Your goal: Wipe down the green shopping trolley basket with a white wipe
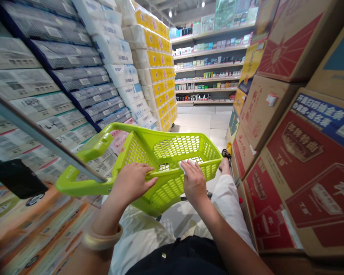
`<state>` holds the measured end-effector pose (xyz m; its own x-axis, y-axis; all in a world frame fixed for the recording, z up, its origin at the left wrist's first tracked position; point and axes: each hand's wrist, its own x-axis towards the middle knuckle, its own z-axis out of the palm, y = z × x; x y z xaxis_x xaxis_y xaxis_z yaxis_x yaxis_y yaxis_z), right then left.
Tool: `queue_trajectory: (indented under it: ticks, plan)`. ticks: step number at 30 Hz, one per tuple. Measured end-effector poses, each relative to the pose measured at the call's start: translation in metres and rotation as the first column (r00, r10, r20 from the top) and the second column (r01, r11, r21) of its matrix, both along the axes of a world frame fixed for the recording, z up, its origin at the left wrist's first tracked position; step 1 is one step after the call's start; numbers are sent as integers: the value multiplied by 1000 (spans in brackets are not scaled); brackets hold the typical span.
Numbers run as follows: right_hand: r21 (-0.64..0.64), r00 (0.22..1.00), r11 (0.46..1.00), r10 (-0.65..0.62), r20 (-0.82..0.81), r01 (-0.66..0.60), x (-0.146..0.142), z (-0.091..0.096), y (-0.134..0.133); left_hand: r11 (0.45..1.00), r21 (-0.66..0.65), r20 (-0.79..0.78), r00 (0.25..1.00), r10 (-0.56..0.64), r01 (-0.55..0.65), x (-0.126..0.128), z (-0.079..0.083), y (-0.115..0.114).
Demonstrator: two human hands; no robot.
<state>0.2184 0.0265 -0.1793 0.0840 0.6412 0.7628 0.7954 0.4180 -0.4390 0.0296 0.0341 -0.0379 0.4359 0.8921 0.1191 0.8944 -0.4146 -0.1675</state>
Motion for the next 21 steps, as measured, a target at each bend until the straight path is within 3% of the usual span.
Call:
queue_trajectory:
  ticks: [4, 11, 17, 21]
  plan:
    - [-32, 989, 990, 139, 56, -138, -16, 7, 0, 991, -59, 8, 993, -119, 119, 25, -6, 14]
    - [-36, 999, 998, -49, 17, 49, -5, -1, 9, 994, -105, -100, 995, 20, -31, 32, -31, 26]
    - [-21, 983, 988, 152, 98, -151, -29, 6, 7, 994, -106, -88, 996, 26, -35, 31, -35, 25]
    - [-17, 998, 1000, 14, 63, -13, -4, -1, 9, 995, -101, -76, 997, -1, -6, 32, -37, 23]
